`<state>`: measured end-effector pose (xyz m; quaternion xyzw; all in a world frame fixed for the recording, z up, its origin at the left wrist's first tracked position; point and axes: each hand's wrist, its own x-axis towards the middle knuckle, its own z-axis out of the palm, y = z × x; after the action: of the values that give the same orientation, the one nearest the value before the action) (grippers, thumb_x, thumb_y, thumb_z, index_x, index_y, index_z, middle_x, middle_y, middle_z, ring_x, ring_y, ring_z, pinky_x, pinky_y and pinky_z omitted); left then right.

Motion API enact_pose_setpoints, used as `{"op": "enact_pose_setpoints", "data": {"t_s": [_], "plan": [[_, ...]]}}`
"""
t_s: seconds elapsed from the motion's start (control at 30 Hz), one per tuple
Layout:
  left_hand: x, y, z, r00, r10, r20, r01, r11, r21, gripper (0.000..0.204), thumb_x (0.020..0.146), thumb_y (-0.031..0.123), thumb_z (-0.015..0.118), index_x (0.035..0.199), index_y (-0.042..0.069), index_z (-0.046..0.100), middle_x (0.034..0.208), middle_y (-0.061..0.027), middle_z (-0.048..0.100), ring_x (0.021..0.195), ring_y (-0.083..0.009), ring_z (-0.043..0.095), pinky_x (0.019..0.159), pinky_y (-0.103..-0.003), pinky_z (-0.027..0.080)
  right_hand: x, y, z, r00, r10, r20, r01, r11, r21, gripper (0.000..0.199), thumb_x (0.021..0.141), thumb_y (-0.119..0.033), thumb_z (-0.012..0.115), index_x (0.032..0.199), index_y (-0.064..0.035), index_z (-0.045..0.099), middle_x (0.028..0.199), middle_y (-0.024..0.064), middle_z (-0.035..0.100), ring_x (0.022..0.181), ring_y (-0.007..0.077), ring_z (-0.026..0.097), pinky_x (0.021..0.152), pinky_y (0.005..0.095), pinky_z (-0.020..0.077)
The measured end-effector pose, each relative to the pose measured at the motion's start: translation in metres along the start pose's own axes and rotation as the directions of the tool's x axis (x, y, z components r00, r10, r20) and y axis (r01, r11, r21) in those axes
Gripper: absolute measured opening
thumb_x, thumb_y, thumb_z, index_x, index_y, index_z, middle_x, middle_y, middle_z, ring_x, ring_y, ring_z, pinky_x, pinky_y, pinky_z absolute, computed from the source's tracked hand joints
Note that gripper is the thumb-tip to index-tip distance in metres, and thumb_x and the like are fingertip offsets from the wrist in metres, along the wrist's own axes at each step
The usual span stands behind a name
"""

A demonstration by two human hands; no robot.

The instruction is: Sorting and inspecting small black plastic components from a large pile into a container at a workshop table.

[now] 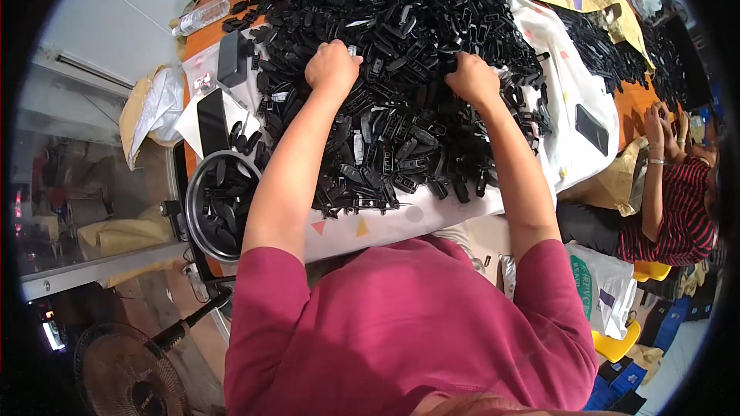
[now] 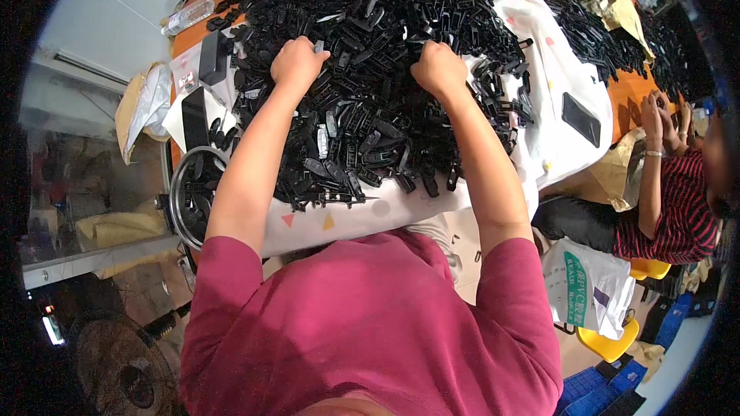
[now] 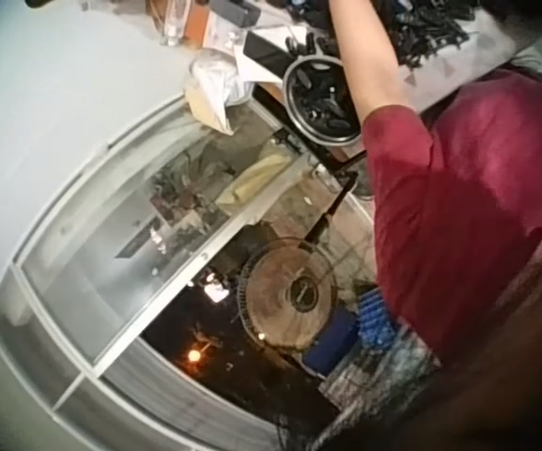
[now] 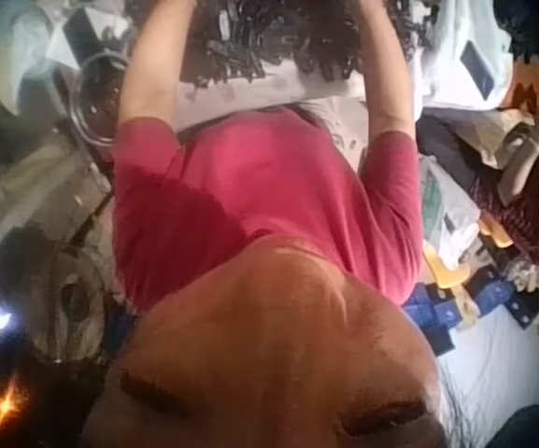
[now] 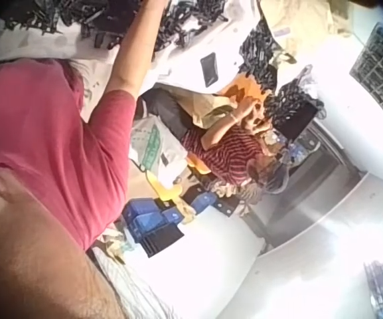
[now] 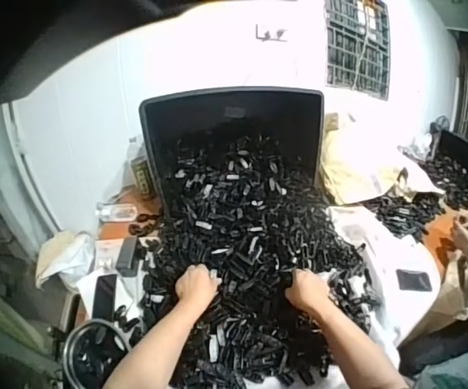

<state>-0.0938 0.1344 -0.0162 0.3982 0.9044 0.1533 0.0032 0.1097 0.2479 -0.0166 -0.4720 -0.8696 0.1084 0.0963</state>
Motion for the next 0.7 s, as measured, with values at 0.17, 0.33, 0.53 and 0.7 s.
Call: {"op": "enact_pose_setpoints", "data": {"t_s": [0.17,0.33,0.53,0.7], "plan": [[-0.018,0.005,-0.009,0.998,0.059,-0.024,-0.061,0.989,-0.136,0.029,0.071,0.029,0.066,0.089,0.007,0.059,0.084,-0.0103,0.062,0.079,-0.0268,0.06,0.069,-0.036,0.047,-0.021,0.003,-0.013,0.982,-0.046,-0.185,0.088,0.971,0.224,0.027,0.069,-0.02,0.061,0.084,0.0009,0.057,0.087,0.0159,0.059,0.076,0.0295,0.061,0.063,0.038,0.0491],[-0.06,0.011,-0.04,0.841,0.528,-0.12,-0.446,0.551,-0.706,0.025,0.07,0.01,0.065,0.095,0.012,0.063,0.088,-0.0077,0.059,0.078,-0.0209,0.057,0.071,-0.028,0.045,-0.057,-0.051,-0.063,0.991,-0.042,0.128,-0.131,-0.071,0.989,0.02,0.078,-0.003,0.06,0.097,-0.0018,0.052,0.076,0.0086,0.059,0.06,0.0147,0.06,0.043,0.0209,0.0454],[-0.099,0.018,-0.07,0.941,0.338,-0.01,0.018,-0.081,-0.997,0.034,0.073,-0.001,0.065,0.105,0.002,0.054,0.088,-0.0021,0.056,0.07,-0.0049,0.05,0.059,-0.017,0.043,-0.083,-0.072,-0.066,0.986,-0.129,0.106,-0.148,-0.377,0.914,0.03,0.082,-0.005,0.057,0.11,0.0006,0.046,0.077,0.0114,0.058,0.062,0.0189,0.062,0.05,0.0248,0.0531],[-0.109,0.017,-0.073,0.909,0.405,0.098,0.184,-0.179,-0.967,0.031,0.078,0.003,0.062,0.108,0.001,0.053,0.087,-0.0008,0.054,0.069,-0.004,0.048,0.056,-0.016,0.04,-0.1,-0.073,-0.067,0.97,-0.186,0.157,-0.218,-0.372,0.902,0.029,0.084,-0.009,0.054,0.11,0.0029,0.049,0.084,0.0126,0.059,0.067,0.0195,0.063,0.051,0.024,0.0535]]}}
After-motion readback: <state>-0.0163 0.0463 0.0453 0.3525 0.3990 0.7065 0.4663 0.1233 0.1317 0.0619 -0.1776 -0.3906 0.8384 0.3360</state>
